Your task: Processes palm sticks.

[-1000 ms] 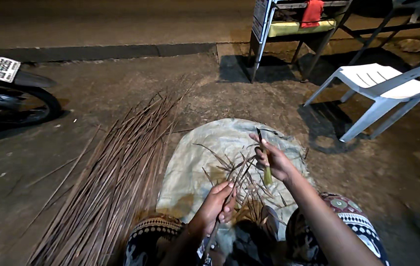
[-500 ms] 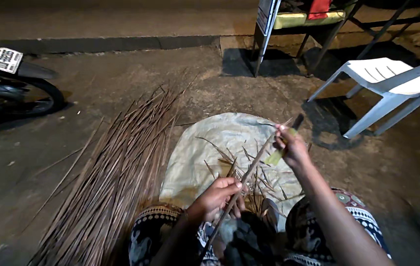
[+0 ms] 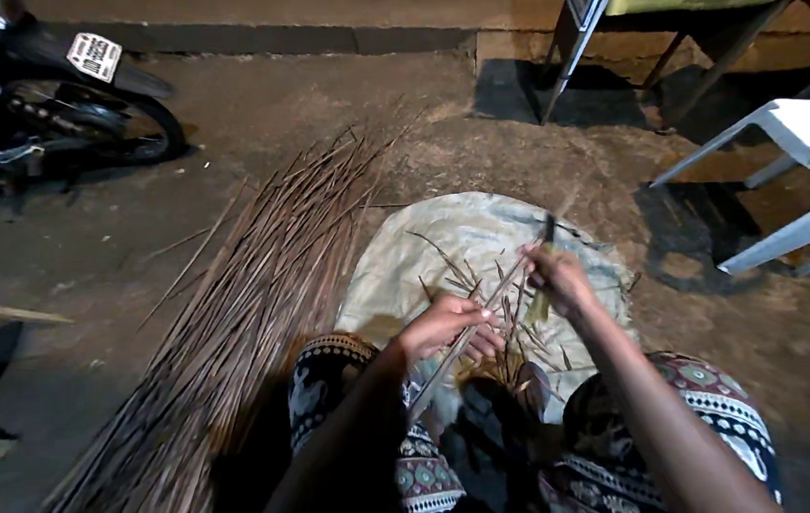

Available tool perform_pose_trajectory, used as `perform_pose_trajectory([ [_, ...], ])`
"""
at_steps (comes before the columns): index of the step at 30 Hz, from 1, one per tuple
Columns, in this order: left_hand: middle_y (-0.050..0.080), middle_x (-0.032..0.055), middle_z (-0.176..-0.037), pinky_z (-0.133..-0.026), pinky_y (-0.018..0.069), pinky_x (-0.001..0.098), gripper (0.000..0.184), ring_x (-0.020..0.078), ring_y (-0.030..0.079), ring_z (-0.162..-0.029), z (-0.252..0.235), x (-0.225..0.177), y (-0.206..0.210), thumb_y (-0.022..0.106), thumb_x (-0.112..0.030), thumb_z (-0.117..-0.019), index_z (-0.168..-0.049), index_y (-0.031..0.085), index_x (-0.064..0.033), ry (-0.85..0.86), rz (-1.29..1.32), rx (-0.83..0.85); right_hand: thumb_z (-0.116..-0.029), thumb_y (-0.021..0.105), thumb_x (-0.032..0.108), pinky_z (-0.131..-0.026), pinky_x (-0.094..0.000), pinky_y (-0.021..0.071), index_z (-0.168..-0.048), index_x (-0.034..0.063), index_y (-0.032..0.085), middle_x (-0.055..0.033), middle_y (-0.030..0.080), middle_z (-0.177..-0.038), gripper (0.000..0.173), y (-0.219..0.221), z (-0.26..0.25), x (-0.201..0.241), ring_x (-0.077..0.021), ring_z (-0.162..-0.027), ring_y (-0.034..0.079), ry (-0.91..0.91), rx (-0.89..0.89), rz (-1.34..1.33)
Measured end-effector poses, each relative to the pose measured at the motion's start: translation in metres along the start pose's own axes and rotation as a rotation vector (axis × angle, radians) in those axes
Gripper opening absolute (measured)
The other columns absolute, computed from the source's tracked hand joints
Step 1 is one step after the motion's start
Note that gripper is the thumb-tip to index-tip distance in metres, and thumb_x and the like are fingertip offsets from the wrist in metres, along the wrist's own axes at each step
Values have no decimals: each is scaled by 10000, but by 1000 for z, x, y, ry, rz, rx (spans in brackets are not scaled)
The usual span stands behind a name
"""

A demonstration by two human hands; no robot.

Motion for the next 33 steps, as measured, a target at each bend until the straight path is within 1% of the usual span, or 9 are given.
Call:
perform_pose_trajectory([
  [4,754,12,-837,-649,608,245,267,88,724,-692,4,2,-2,442,-132,-1101,-1133,673,-3,19,-24,20,-1126,367,181,-418,-167,403,-1094,3,612,58,571,-632,304,-50,-20,21,-10,-431,439,-121,-208,-36],
  [7,676,-25,-735,-584,553,200,274,44,641,-599,-1,-2,-6,416,-144,-1110,-1127,644,7,78,-2,-119,-1075,360,69,-493,-185,422,-1196,-68,628,27,590,-700,325,-29,7,10,-13,-512,475,-229,-55,317],
  [8,637,-32,-698,-564,533,190,276,39,612,-571,-4,-3,-7,406,-151,-1115,-1126,630,10,92,20,-157,-1039,392,44,-568,-241,463,-1222,-68,639,-24,613,-768,327,-13,19,2,-61,-585,519,-276,56,530],
  [10,579,-40,-641,-514,491,166,267,27,561,-517,-8,-5,-8,391,-154,-1119,-1109,603,7,104,68,-214,-1012,452,43,-736,-465,540,-1289,-31,642,-180,689,-933,344,21,41,-11,-274,-762,650,-316,268,895],
  [12,550,-44,-615,-476,449,145,240,12,518,-483,-7,-4,-8,393,-123,-1114,-1087,591,10,108,119,-256,-1002,495,39,-797,-609,528,-1285,-31,632,-260,706,-1033,322,45,55,-18,-439,-898,699,-362,343,1104],
  [18,521,-62,-606,-459,414,137,261,-5,473,-468,-2,-2,-9,403,-124,-1112,-1038,620,0,101,123,-305,-994,492,-5,-693,-602,556,-1218,-34,650,-248,716,-1060,275,46,38,-22,-457,-837,721,-516,165,1309],
  [22,510,-63,-617,-457,410,139,264,-2,461,-470,5,0,-2,398,-129,-1113,-1074,626,-1,75,129,-276,-1024,452,27,-719,-617,541,-1268,0,642,-243,709,-1126,310,30,18,-19,-466,-876,715,-419,63,1337],
  [28,503,-93,-604,-437,382,132,291,-22,431,-453,35,27,16,357,-147,-1110,-1095,627,-40,3,74,-156,-1072,387,106,-869,-626,505,-1384,66,560,-235,686,-1211,359,-20,-19,-10,-452,-1079,676,-52,-50,1334],
  [33,558,-120,-598,-441,412,119,301,-51,470,-452,90,72,26,342,-127,-1081,-1029,636,-91,-14,134,-259,-1069,379,110,-894,-621,506,-1381,86,566,-225,688,-1225,365,-43,-32,-19,-437,-1133,665,70,-82,1363],
])
Point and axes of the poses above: each hand's wrist, its own z-axis away from the middle knuckle, its own y-axis out of the palm, x = y × z, the point moved 5 cm from there along -z, towards the middle knuckle
